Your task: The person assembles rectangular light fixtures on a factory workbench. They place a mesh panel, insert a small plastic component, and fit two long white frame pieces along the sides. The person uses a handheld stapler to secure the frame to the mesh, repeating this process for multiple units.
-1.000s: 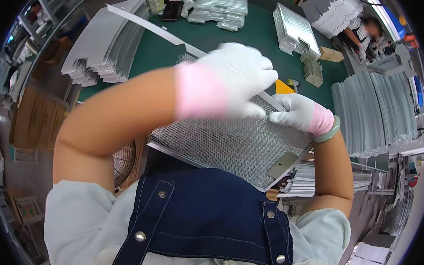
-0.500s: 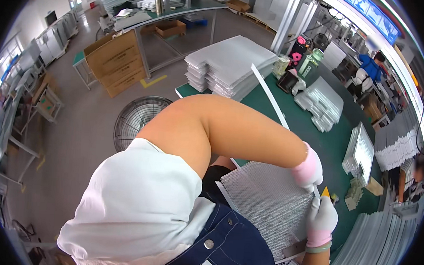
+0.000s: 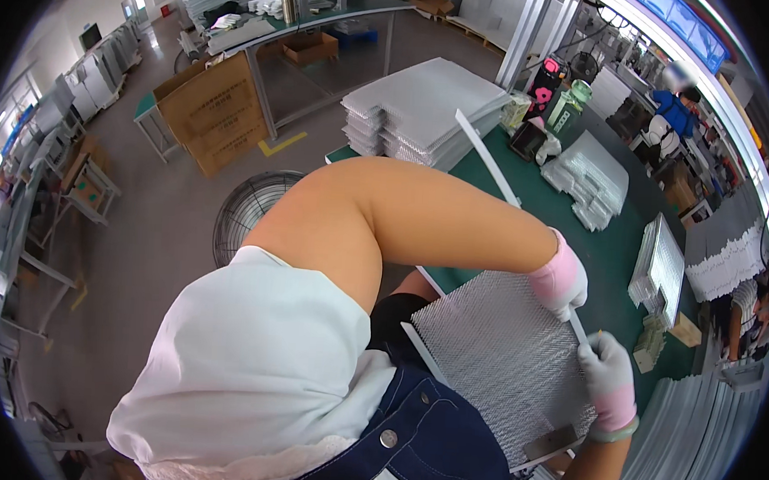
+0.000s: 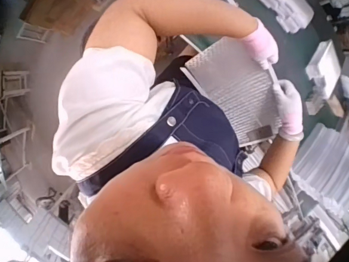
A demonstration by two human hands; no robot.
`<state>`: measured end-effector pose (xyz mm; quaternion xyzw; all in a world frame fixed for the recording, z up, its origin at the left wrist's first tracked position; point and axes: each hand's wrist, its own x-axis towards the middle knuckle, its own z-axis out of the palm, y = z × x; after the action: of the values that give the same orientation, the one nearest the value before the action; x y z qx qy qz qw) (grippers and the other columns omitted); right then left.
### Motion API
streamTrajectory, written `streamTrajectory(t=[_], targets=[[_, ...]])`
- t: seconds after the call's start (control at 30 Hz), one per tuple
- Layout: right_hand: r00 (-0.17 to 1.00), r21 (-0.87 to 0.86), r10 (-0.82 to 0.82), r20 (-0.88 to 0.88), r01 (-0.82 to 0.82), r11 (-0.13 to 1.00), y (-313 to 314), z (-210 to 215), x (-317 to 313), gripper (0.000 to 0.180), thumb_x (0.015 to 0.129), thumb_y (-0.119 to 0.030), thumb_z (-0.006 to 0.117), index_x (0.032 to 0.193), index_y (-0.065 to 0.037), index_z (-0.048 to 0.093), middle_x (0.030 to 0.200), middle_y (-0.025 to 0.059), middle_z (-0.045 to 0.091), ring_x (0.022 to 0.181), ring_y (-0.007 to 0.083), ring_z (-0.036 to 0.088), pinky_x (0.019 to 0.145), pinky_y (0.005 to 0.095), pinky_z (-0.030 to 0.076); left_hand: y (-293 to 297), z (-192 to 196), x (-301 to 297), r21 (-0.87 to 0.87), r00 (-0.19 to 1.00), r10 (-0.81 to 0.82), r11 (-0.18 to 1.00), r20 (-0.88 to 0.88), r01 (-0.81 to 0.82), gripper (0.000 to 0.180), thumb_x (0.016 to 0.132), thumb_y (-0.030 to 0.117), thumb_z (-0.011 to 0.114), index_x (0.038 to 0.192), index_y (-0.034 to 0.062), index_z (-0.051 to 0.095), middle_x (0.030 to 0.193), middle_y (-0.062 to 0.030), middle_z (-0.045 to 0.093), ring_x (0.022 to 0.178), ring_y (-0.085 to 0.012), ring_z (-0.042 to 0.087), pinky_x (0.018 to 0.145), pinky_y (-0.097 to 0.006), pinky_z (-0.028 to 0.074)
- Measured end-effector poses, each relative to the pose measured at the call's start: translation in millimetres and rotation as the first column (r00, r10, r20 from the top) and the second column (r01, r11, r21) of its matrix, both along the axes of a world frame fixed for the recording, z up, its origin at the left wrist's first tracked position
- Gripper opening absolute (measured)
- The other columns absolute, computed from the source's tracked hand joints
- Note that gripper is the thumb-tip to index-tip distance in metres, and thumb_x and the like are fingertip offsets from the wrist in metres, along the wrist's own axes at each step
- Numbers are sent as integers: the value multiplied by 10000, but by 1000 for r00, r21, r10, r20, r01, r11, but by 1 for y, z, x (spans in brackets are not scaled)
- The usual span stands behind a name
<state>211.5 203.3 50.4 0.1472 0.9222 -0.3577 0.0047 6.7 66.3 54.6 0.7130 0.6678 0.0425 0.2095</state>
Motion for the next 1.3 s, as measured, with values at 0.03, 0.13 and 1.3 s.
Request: streamTrajectory(t=[0.03, 0.13, 1.3], targets=[[1000, -77, 26, -8, -27, 997, -1, -1, -6, 218, 968, -205, 610, 921, 7, 620, 730, -15, 569, 688, 81, 516, 627, 274, 441, -3, 5, 5, -8, 999, 27, 1000, 22, -27, 369, 958, 392, 592, 1121, 70, 668, 1010, -135, 693, 996, -324, 664, 870, -453, 500], [999, -112, 27, -21, -29, 993, -6, -13, -17, 218, 979, -215, 594, 956, 0, 619, 727, -9, 557, 683, 87, 511, 631, 281, 440, -8, 7, 2, -14, 999, -20, 1000, -50, 19, 365, 960, 391, 589, 1120, 72, 664, 999, -134, 693, 996, -325, 664, 863, -451, 499], [991, 525, 77, -107, -9, 851, -29, -41, -36, 428, 992, -442, 527, 844, -47, 599, 704, 181, 626, 702, 387, 637, 636, 466, 495, -48, -24, -22, 271, 963, 80, 963, -259, -7, 318, 962, 376, 571, 898, 70, 627, 725, -129, 640, 693, -358, 640, 645, -438, 515]])
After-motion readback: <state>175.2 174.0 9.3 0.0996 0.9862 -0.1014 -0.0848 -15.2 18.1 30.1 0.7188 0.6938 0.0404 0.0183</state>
